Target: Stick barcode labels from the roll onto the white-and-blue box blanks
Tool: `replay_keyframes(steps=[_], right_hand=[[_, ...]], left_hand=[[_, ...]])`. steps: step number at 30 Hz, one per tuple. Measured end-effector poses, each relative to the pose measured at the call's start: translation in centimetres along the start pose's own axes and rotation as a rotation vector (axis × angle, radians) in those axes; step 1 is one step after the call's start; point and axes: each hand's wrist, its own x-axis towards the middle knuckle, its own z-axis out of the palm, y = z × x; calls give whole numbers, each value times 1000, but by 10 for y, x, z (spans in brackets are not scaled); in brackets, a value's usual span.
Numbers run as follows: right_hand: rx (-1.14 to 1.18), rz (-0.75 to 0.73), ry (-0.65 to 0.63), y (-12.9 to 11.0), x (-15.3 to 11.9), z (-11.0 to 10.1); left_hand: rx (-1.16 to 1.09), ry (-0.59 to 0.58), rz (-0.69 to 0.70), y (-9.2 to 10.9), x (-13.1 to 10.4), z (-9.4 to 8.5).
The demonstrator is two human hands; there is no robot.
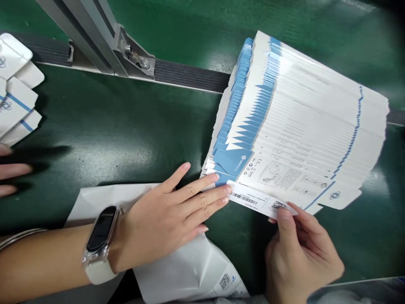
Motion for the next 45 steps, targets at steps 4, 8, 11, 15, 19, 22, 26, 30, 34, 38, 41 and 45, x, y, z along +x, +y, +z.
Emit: replay_keyframes(steps=[4,8,11,15,19,22,26,30,34,38,41,45], right_hand=[[-31,-4,7,-2,1,2],[-4,-8,0,-3,1,3],[1,-11,-4,0,2,2],[26,6,1,4,4,-3],[44,24,-7,3,4,-3],[23,2,5,-1,3,1],[-9,-3,8,-3,2,3],[15,2,-10,-2,3,2],[3,-4,-17,-3,2,2],[-28,-24,-19,-3,1,3],[-46,-34,-20,-1,1,2],[-51,-46,-49,0,2,1]], left_hand=[[26,-25,1,0,0,-1],[36,-64,-5,0,1,-2],[28,-68,-1,0,1,-1],[14,-66,2,0,-1,0],[13,-57,-1,0,-3,1],[12,-50,1,0,-2,0],[0,-58,10,-1,-1,-1],[3,-65,12,-1,-1,-1],[13,-66,7,-1,-1,-1],[17,-69,5,-1,-1,-1],[21,-72,4,-1,0,-1],[27,-71,3,0,1,-1]])
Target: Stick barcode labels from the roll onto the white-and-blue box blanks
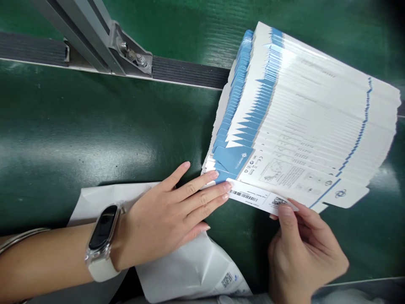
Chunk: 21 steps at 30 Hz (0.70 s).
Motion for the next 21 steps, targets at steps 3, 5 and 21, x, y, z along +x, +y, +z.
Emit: replay_keyframes(steps=[3,5,21], right_hand=[[-2,13,20,-2,0,1],[-10,21,35,-3,-1,1],[-96,69,-111,-14,2,-5]], left_hand=[[0,-2,0,0,0,0],[1,2,1,0,0,0],[7,-1,-21,3,0,-5]])
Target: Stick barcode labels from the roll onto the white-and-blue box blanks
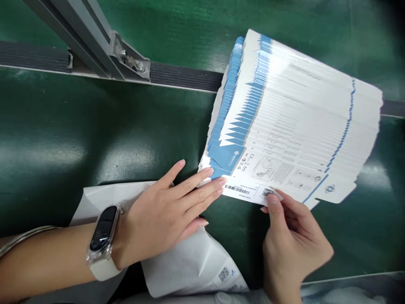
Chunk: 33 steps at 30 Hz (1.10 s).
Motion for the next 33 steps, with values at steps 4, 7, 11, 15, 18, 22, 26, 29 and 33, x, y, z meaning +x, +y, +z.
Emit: replay_keyframes(steps=[4,7,11,15,18,22,26,29,33], right_hand=[[-58,-66,-19,-2,-1,-3],[-85,-188,-30,3,-1,-8],[-221,-357,83,7,1,-20],[-257,-714,12,-6,-10,-24],[-295,-1034,-596,-19,-28,-12],[-415,-1032,-785,-17,-35,-4],[-299,-919,-568,-4,-12,-19],[-264,-824,-521,-5,21,-26],[-290,-835,-719,-19,65,-19]], left_hand=[[5,35,1,1,-2,-4],[17,50,15,1,-5,-9],[31,75,45,2,-11,-13],[30,131,78,2,-15,-12],[12,175,97,0,-16,-9],[28,199,99,-2,-14,-5],[58,181,95,-1,-14,-5],[62,174,86,-1,-15,-5],[84,217,88,-7,-11,2]])
